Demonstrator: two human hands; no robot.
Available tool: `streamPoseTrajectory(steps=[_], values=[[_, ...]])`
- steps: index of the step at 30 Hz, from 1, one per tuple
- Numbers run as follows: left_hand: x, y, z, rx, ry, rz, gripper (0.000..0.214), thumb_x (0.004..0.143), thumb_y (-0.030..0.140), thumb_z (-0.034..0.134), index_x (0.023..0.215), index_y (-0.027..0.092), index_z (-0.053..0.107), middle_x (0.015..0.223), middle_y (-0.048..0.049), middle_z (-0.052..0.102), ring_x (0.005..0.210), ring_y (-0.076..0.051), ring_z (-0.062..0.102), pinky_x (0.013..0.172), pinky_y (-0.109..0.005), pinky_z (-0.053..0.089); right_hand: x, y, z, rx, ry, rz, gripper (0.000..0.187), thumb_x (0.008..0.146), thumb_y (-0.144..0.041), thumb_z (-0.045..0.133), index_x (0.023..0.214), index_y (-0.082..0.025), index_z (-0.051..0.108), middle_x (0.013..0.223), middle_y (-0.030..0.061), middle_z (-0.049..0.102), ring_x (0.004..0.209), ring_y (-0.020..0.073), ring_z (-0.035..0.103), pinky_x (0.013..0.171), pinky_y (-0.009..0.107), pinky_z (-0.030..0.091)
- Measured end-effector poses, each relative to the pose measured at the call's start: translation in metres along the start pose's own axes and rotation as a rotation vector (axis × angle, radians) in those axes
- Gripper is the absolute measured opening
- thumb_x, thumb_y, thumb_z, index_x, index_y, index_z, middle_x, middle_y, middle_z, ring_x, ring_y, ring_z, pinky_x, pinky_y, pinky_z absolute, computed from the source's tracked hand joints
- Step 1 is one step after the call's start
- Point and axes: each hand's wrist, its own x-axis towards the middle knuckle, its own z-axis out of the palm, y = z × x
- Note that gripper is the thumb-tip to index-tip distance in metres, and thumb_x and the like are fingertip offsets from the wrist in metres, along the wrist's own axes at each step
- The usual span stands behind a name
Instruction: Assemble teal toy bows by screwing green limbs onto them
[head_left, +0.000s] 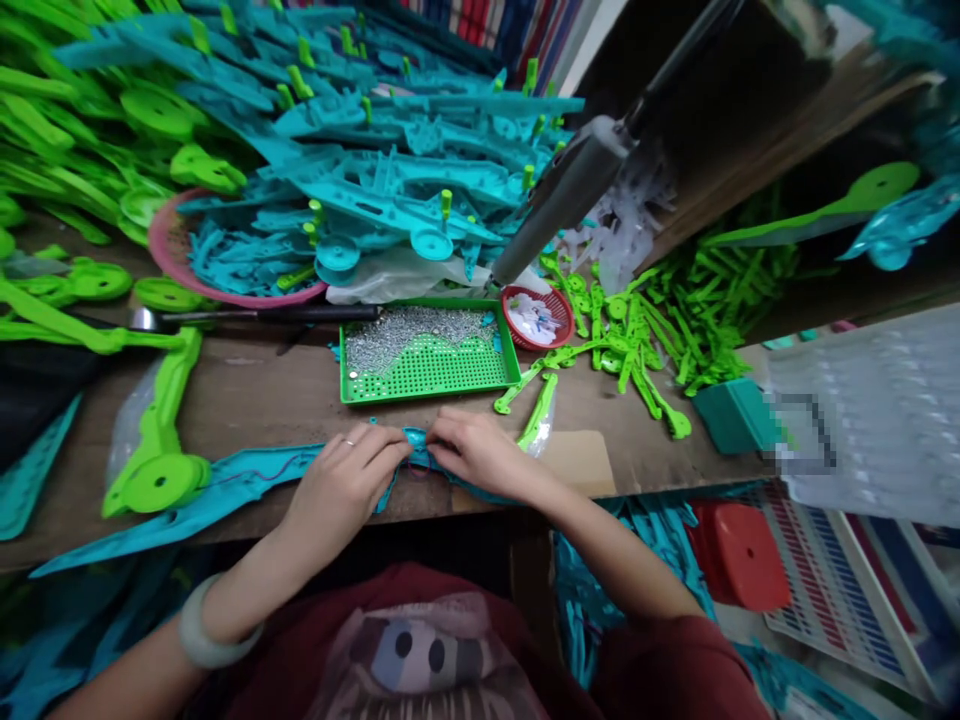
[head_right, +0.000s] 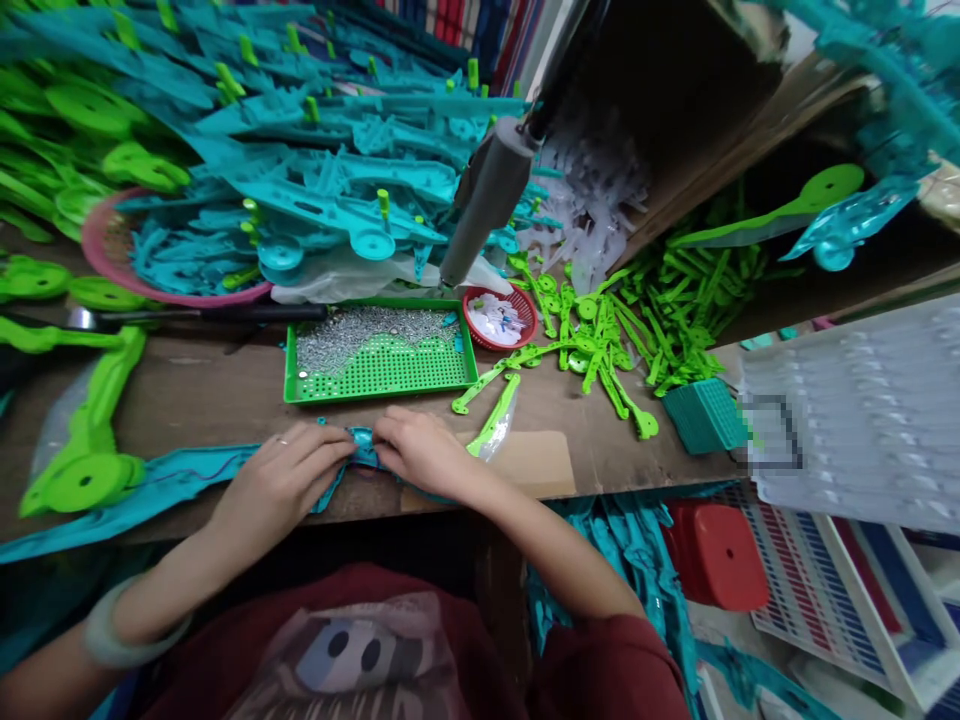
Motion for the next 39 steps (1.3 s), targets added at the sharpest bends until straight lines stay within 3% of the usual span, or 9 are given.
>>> streamPoseTrajectory(steps=[7, 10, 16, 24, 29, 35, 39], values=[[0.003, 0.002, 0.000, 0.029, -0.044, 0.163, 0.019, 0.097, 0.015, 0.052, 0.109, 0.012, 0.067, 0.109, -0.0095, 0.070, 0.102, -0.027, 0.059, 0.085, -0.041, 0.048, 0.003, 0.002, 0.012, 0.039, 0.095, 0.117, 0.010, 0.090, -0.015, 0.063, 0.081, -0.017, 0.060, 0.075, -0.0017, 0.054, 0.071, 0.0127, 0.049, 0.065, 0.025, 0.031], [0.005, 0.005, 0.001, -0.014, -0.032, 0.137, 0.015, 0.098, 0.017, 0.053, 0.103, 0.014, 0.067, 0.101, -0.0075, 0.070, 0.097, -0.024, 0.059, 0.087, -0.039, 0.048, 0.001, 0.004, 0.014, 0.114, 0.151, 0.148, 0.009, 0.087, -0.013, 0.065, 0.080, -0.017, 0.061, 0.076, -0.0015, 0.058, 0.073, 0.0126, 0.053, 0.067, 0.024, 0.033], [0.012, 0.003, 0.004, 0.017, -0.103, 0.063, 0.021, 0.101, 0.023, 0.049, 0.091, 0.018, 0.067, 0.087, -0.0062, 0.062, 0.086, -0.024, 0.053, 0.074, -0.036, 0.045, -0.004, 0.008, 0.009, 0.175, 0.238, 0.224, 0.009, 0.086, -0.012, 0.066, 0.079, -0.017, 0.065, 0.074, -0.0020, 0.062, 0.070, 0.0116, 0.055, 0.066, 0.023, 0.035], [0.018, 0.001, 0.005, 0.069, -0.174, 0.087, 0.010, 0.096, 0.016, 0.057, 0.097, 0.020, 0.066, 0.086, -0.0044, 0.058, 0.083, -0.024, 0.050, 0.068, -0.035, 0.042, -0.022, 0.008, 0.011, 0.157, 0.213, 0.110, 0.007, 0.088, -0.014, 0.065, 0.082, -0.018, 0.067, 0.077, 0.0004, 0.067, 0.075, 0.0134, 0.060, 0.069, 0.024, 0.039], [0.018, 0.002, 0.007, 0.120, -0.185, 0.115, 0.015, 0.096, 0.013, 0.055, 0.102, 0.019, 0.067, 0.087, -0.0052, 0.058, 0.085, -0.025, 0.053, 0.069, -0.036, 0.044, -0.018, 0.006, 0.016, 0.067, 0.262, 0.160, 0.008, 0.092, -0.018, 0.062, 0.084, -0.018, 0.065, 0.081, 0.0021, 0.067, 0.076, 0.0143, 0.060, 0.069, 0.025, 0.038], [0.009, 0.000, 0.007, 0.121, -0.137, 0.278, 0.020, 0.097, 0.017, 0.050, 0.105, 0.015, 0.068, 0.092, -0.0092, 0.062, 0.088, -0.026, 0.056, 0.078, -0.041, 0.047, -0.010, 0.007, 0.009, -0.012, 0.125, 0.157, 0.008, 0.092, -0.015, 0.063, 0.084, -0.016, 0.063, 0.081, 0.0015, 0.064, 0.076, 0.0143, 0.056, 0.069, 0.026, 0.034], [0.009, 0.005, 0.003, 0.129, -0.124, 0.210, 0.023, 0.099, 0.025, 0.050, 0.105, 0.015, 0.070, 0.092, -0.0098, 0.062, 0.090, -0.027, 0.057, 0.076, -0.041, 0.048, -0.018, 0.014, 0.002, -0.032, 0.102, 0.039, 0.011, 0.097, -0.018, 0.058, 0.089, -0.016, 0.066, 0.081, 0.0010, 0.057, 0.076, 0.0142, 0.053, 0.068, 0.026, 0.034]])
